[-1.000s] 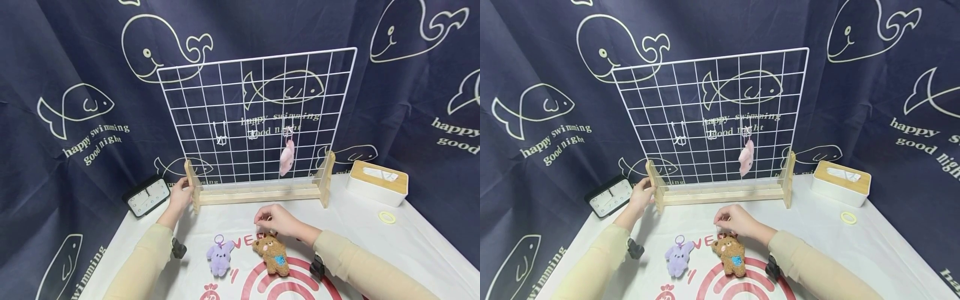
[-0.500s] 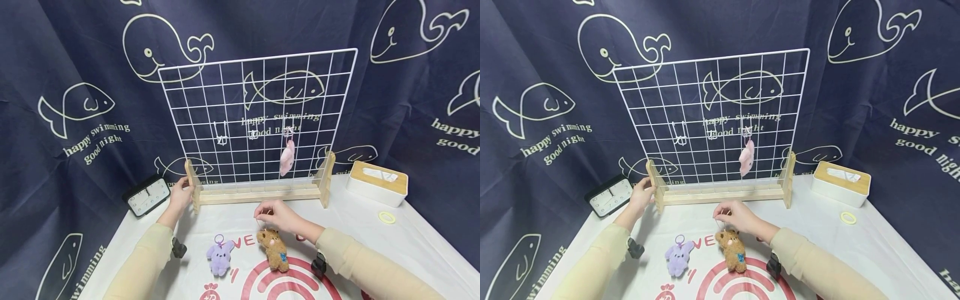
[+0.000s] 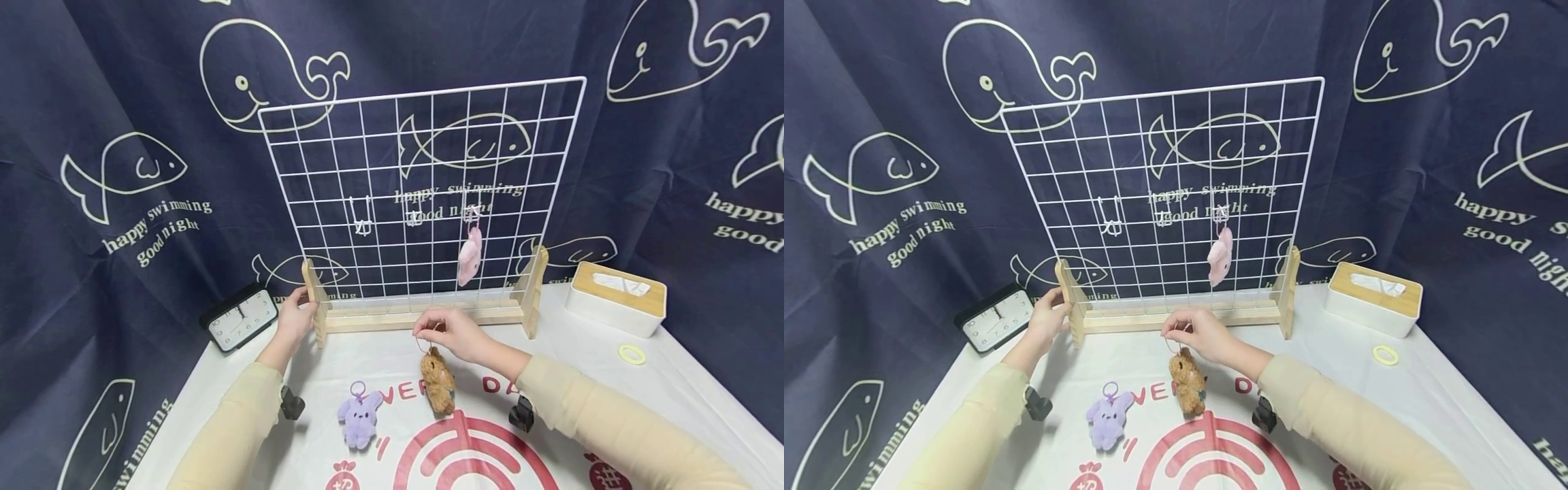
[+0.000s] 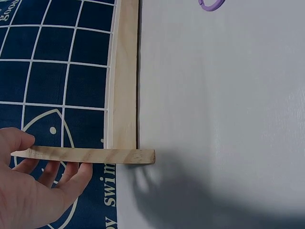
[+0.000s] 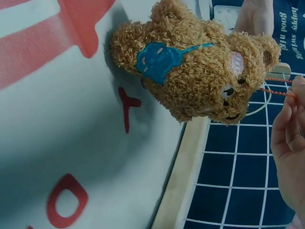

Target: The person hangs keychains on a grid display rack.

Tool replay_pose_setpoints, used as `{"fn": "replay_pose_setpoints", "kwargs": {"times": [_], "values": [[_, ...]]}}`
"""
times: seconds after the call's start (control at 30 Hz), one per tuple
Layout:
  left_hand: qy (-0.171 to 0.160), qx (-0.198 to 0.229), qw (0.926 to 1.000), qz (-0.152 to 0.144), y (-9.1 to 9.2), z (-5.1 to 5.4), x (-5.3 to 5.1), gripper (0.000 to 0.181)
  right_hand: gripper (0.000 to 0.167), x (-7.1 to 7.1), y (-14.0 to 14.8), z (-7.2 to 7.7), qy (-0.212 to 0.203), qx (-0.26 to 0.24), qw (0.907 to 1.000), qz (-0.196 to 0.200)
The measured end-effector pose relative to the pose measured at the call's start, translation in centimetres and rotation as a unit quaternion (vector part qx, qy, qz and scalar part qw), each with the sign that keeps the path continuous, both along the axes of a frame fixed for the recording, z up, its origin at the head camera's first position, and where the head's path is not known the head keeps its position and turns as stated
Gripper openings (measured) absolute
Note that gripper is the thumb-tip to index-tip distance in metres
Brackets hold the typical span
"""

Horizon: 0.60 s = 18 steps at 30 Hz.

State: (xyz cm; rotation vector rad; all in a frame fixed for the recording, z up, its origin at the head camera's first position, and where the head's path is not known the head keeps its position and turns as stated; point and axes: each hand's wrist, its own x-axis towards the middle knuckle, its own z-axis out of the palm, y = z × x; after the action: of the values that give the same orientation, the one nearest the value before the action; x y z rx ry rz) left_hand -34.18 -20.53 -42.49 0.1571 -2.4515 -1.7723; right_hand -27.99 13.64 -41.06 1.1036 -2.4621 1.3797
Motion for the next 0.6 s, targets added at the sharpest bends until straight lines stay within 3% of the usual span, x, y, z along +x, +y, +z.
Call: {"fn": "replay_pose_setpoints", "kwargs": {"times": [0.27,0.6], "values": [[0.005,0.003,1.0,0.005,0.0,-0.1,-0.2,0.05,0.006,-0.8,-0.7,1.5,0.017,0.003,0.9999,-0.001],[0.009,-0.015,0.9998,0.008,0.0,-0.2,-0.2,0.05,0.009,-2.0,-1.1,2.2,0.063,-0.039,0.9973,-0.001]]}}
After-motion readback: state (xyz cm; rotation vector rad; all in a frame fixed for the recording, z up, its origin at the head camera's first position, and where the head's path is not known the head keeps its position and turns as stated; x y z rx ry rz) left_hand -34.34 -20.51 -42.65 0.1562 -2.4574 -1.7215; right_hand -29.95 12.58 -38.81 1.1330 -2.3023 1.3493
